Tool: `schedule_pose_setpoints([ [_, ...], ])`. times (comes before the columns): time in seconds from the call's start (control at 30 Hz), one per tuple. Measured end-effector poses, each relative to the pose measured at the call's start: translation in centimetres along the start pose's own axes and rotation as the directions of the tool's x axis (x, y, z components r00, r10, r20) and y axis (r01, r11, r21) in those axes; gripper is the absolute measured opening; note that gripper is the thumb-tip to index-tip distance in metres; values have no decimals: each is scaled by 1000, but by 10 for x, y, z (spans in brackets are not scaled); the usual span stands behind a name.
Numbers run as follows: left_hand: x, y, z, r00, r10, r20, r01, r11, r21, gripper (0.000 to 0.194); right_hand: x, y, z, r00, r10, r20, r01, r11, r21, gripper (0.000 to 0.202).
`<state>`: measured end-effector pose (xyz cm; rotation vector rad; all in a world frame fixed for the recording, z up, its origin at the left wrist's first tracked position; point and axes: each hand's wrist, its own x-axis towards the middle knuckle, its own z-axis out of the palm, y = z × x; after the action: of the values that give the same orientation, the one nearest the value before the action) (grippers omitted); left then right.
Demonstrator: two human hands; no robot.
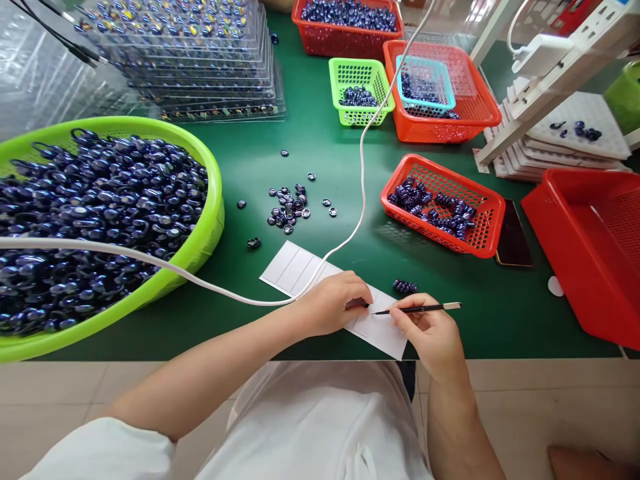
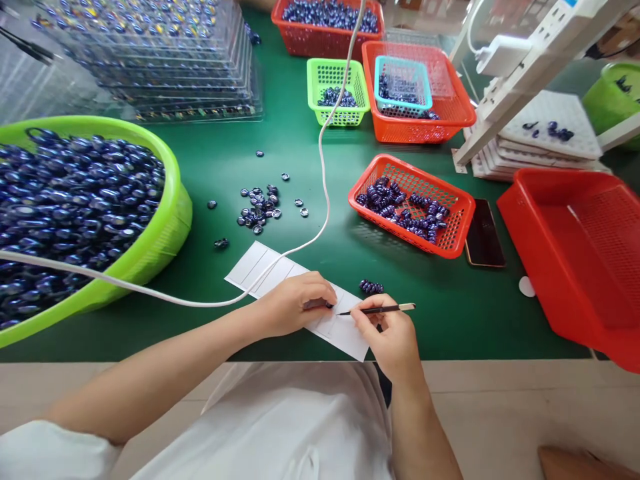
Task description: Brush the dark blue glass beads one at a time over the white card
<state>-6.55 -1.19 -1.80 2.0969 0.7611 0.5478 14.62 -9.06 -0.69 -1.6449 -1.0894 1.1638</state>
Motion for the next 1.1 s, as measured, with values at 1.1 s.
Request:
schedule_pose_setpoints([
  [1.1,1,1,2,1000,1,-27,0,1000,14,12,-5,4,-1,988,-48,-144,72,983,167,21],
])
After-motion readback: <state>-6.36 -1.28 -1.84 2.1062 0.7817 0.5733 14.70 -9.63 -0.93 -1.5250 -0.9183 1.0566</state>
